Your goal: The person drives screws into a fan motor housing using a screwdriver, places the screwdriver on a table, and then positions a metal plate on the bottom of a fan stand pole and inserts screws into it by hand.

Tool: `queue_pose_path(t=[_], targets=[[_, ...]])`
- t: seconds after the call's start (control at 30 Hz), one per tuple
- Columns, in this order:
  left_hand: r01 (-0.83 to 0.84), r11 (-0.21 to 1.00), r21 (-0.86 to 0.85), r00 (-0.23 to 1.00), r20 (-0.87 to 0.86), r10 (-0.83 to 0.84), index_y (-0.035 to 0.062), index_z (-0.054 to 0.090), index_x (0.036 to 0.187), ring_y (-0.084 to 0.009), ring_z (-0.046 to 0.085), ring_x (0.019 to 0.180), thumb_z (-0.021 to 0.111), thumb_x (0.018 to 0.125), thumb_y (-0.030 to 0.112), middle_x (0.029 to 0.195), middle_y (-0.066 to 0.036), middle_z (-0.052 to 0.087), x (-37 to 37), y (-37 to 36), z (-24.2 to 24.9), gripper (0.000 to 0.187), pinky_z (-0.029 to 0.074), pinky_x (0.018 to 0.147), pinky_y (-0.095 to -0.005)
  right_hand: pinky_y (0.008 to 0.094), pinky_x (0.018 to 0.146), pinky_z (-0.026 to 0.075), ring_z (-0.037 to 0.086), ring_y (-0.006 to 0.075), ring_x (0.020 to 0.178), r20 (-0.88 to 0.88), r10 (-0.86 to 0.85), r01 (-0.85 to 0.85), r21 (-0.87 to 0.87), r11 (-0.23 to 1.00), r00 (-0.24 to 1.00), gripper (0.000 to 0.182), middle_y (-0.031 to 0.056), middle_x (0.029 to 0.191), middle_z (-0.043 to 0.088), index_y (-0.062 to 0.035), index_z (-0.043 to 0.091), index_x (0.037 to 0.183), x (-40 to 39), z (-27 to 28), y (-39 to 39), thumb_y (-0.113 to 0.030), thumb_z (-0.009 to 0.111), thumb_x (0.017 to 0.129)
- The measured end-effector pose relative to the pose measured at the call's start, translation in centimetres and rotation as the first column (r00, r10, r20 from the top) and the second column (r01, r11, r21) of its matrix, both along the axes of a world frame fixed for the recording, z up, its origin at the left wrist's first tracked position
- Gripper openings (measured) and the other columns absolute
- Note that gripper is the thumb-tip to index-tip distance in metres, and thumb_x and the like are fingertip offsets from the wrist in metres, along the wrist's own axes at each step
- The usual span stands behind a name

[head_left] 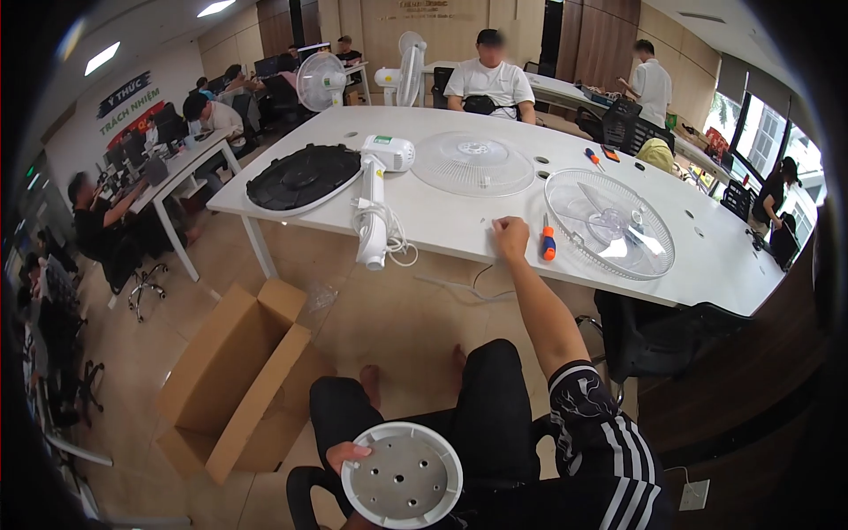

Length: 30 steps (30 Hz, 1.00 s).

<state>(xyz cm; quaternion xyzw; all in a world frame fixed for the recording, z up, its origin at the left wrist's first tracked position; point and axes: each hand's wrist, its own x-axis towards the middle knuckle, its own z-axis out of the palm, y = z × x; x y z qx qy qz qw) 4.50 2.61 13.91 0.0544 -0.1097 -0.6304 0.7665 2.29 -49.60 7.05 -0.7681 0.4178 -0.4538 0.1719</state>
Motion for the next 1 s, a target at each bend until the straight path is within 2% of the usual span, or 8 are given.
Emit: queue_pose_path(t=[0.2,0.23,0.27,0.33,0.37,0.47,0.57,1.0], targets=[[-0.069,0.977,0.203,0.990,-0.104,0.091,-0.0035,0.046,0.146,-0.0326,0.074,0.100,0.059,0.093,0.042,0.118,-0.024,0.070,-6.8,4.3,0.1,0.071,0.061,0.094,-0.0489,0.0262,0.061,0.048,0.061,0.0101,0.066,0.633,0.288,-0.509,0.198,0.837,0.719,0.029,0.0050,0.077,0.071,0.0036,0.078,0.092,-2.0,9.1,9.6,-0.025,0.080,0.093],[-0.301,0.920,0.249,0.951,0.150,0.271,-0.0018,0.045,0.142,-0.0298,0.071,0.103,0.069,0.087,0.037,0.119,-0.020,0.066,-7.7,3.6,-2.7,0.071,0.059,0.095,-0.0477,0.0254,0.063,0.047,0.060,0.0100,0.067,0.714,0.336,-0.652,0.219,0.726,0.614,0.027,0.0052,0.078,0.070,0.0031,0.077,0.093,-3.4,11.8,13.3,-0.024,0.078,0.095],[-0.513,0.824,0.238,0.823,0.408,0.395,-0.0002,0.044,0.138,-0.0270,0.068,0.106,0.080,0.082,0.031,0.120,-0.017,0.061,-8.1,3.1,-5.9,0.074,0.058,0.096,-0.0465,0.0247,0.065,0.046,0.059,0.0099,0.068,0.795,0.349,-0.770,0.217,0.600,0.496,0.025,0.0053,0.079,0.069,0.0025,0.075,0.094,-5.3,13.9,17.0,-0.023,0.075,0.098],[-0.668,0.651,-0.361,0.184,0.767,0.615,0.0075,0.040,0.134,-0.0227,0.058,0.117,0.097,0.063,0.020,0.125,-0.010,0.049,-7.6,2.1,-5.7,0.092,0.051,0.102,-0.0417,0.0257,0.071,0.047,0.058,0.0101,0.074,0.827,0.439,-0.912,0.197,0.359,0.351,0.018,0.0059,0.081,0.067,-0.0001,0.073,0.092,-10.0,16.8,24.2,-0.017,0.075,0.097],[-0.762,0.569,-0.309,0.126,0.791,0.599,0.0134,0.042,0.121,-0.0302,0.071,0.107,0.071,0.089,0.020,0.122,-0.020,0.060,-9.0,1.4,-2.2,0.044,0.062,0.092,-0.0448,0.0261,0.074,0.048,0.059,0.0112,0.077,0.803,0.524,-0.949,0.154,0.277,0.283,0.015,0.0068,0.081,0.067,-0.0007,0.073,0.091,-12.3,17.0,26.7,-0.014,0.075,0.096],[-0.615,0.658,-0.434,0.199,0.723,0.662,0.0141,0.034,0.136,-0.0233,0.060,0.123,0.098,0.060,0.011,0.131,-0.012,0.052,-10.0,1.2,-0.5,0.099,0.055,0.102,-0.0396,0.0276,0.081,0.049,0.062,0.0138,0.086,0.646,0.743,-0.979,0.038,0.202,0.178,0.007,0.0084,0.089,0.066,-0.0006,0.075,0.087,-17.1,17.8,33.4,-0.006,0.077,0.091],[-0.520,0.705,-0.482,0.208,0.729,0.652,0.0115,0.033,0.140,-0.0243,0.055,0.127,0.103,0.053,0.011,0.135,-0.012,0.048,-11.5,1.6,1.2,0.112,0.048,0.108,-0.0403,0.0319,0.084,0.049,0.061,0.0185,0.093,0.490,0.833,-0.965,0.087,0.247,0.257,0.017,0.0097,0.093,0.065,0.0005,0.076,0.085,-20.2,18.6,37.5,-0.015,0.084,0.087],[-0.436,0.702,-0.563,0.143,0.727,0.672,0.0109,0.032,0.140,-0.0261,0.057,0.128,0.101,0.059,0.009,0.138,-0.017,0.049,-14.1,2.1,0.5,0.107,0.051,0.107,-0.0411,0.0356,0.091,0.051,0.062,0.0197,0.105,0.463,0.847,-0.963,0.060,0.264,0.261,0.009,0.0121,0.113,0.065,-0.0013,0.081,0.090,-24.5,17.5,39.3,-0.001,0.084,0.082]])
